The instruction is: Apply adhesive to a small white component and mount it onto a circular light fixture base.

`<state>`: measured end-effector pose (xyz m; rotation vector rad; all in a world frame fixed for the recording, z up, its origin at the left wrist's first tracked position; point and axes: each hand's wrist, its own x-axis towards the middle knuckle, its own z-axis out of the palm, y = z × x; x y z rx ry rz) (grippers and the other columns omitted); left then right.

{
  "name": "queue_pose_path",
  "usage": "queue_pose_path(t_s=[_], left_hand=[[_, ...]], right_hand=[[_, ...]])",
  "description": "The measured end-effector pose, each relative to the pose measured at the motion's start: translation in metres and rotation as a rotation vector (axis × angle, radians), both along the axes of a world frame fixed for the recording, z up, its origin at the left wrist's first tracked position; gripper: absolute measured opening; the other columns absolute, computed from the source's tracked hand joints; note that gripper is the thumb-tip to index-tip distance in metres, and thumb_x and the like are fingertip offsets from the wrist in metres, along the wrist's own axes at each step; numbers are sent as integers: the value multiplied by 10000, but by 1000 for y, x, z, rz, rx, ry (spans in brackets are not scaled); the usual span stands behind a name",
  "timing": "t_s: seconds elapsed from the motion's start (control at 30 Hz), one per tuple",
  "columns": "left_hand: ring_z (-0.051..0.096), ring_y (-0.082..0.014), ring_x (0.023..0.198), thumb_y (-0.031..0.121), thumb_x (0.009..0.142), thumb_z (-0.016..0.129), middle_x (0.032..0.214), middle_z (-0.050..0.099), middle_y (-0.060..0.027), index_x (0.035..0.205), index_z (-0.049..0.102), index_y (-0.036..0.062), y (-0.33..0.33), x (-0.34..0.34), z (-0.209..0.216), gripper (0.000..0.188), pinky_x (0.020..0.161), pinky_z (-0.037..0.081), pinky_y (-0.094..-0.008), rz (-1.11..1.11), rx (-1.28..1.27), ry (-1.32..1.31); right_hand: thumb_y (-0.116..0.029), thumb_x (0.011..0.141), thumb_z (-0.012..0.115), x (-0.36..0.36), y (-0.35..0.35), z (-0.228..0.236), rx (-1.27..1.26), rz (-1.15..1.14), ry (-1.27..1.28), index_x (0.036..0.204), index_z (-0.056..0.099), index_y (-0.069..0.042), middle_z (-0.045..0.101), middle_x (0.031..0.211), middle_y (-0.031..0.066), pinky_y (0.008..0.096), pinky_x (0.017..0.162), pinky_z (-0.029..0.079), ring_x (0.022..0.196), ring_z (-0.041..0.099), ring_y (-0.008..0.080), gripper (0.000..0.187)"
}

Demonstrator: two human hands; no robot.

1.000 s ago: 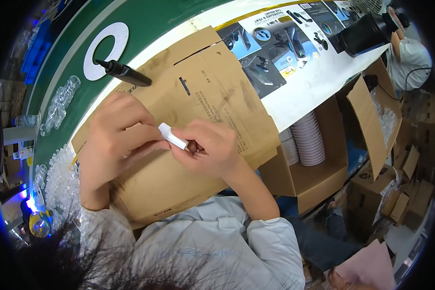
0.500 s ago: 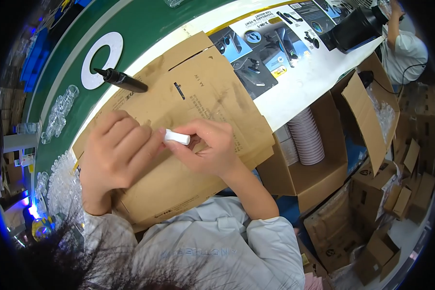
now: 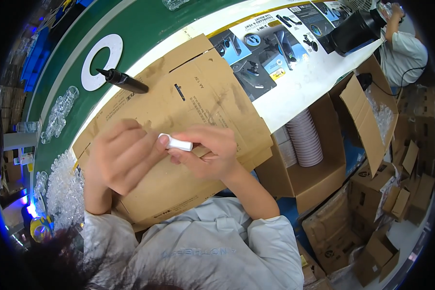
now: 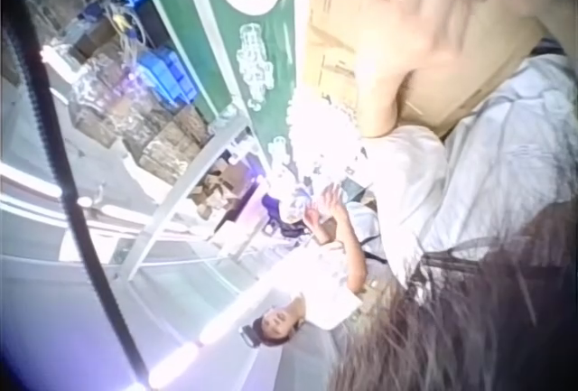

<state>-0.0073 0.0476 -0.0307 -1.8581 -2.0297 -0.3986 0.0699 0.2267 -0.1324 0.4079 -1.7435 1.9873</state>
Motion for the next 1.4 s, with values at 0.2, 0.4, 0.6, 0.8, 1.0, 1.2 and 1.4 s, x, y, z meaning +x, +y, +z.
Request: queue_pose_path(t_s=[0.2, 0.4, 0.6, 0.8, 1.0, 1.2, 1.4], left_hand=[[581, -205, 646, 216, 719, 834, 847, 682, -64, 998, 742, 20, -4, -22, -13, 354, 597, 469, -326, 46, 173, -361], [657, -241, 681, 226, 735, 872, 885, 722, -110, 984, 736, 10, -1, -21, -19, 357, 636, 496, -320, 89, 172, -649], [636, -222, 653, 201, 734, 858, 866, 715, -108, 932, 732, 13, 1, -27, -21, 301, 590, 480, -317, -25, 280, -354], [570, -184, 608, 170, 710, 807, 862, 693, -94, 897, 721, 14, 3, -25, -18, 259, 555, 445, -299, -33, 261, -180], [549, -163, 596, 147, 649, 758, 875, 690, -95, 923, 731, 2, 2, -24, -21, 311, 552, 434, -292, -58, 236, -91], [530, -161, 585, 155, 642, 741, 883, 681, -95, 942, 731, -12, 1, -23, -19, 343, 560, 440, -298, -56, 182, -35], [546, -179, 611, 119, 554, 701, 918, 671, -117, 935, 720, -46, 1, -17, -20, 416, 572, 458, -310, -63, 99, 61]], right_hand=[[59, 803, 742, -5, 5, -11, 70, -70, 153, 1045, 673, 77, 715, 869, 193, 258, 580, 559, 724, 729, 203, 252], [60, 824, 724, -8, 3, -13, 46, -35, 141, 1085, 640, 72, 709, 909, 203, 275, 606, 561, 735, 720, 194, 275], [95, 859, 671, -2, 1, -13, -58, 4, 40, 1093, 605, 93, 695, 911, 228, 299, 589, 607, 707, 724, 210, 243], [98, 864, 665, 0, 3, -15, -11, -7, 49, 1091, 608, 100, 691, 899, 229, 301, 582, 610, 698, 723, 209, 234], [96, 851, 689, 1, 4, -19, 34, -30, 41, 1075, 627, 105, 698, 879, 222, 297, 591, 606, 705, 726, 208, 232], [93, 832, 718, -1, 2, -17, 28, -31, 73, 1055, 642, 105, 703, 860, 211, 299, 593, 602, 717, 732, 216, 236], [79, 840, 713, 2, 2, -14, 10, -28, 40, 1036, 656, 95, 703, 825, 198, 278, 525, 577, 644, 721, 209, 205]])
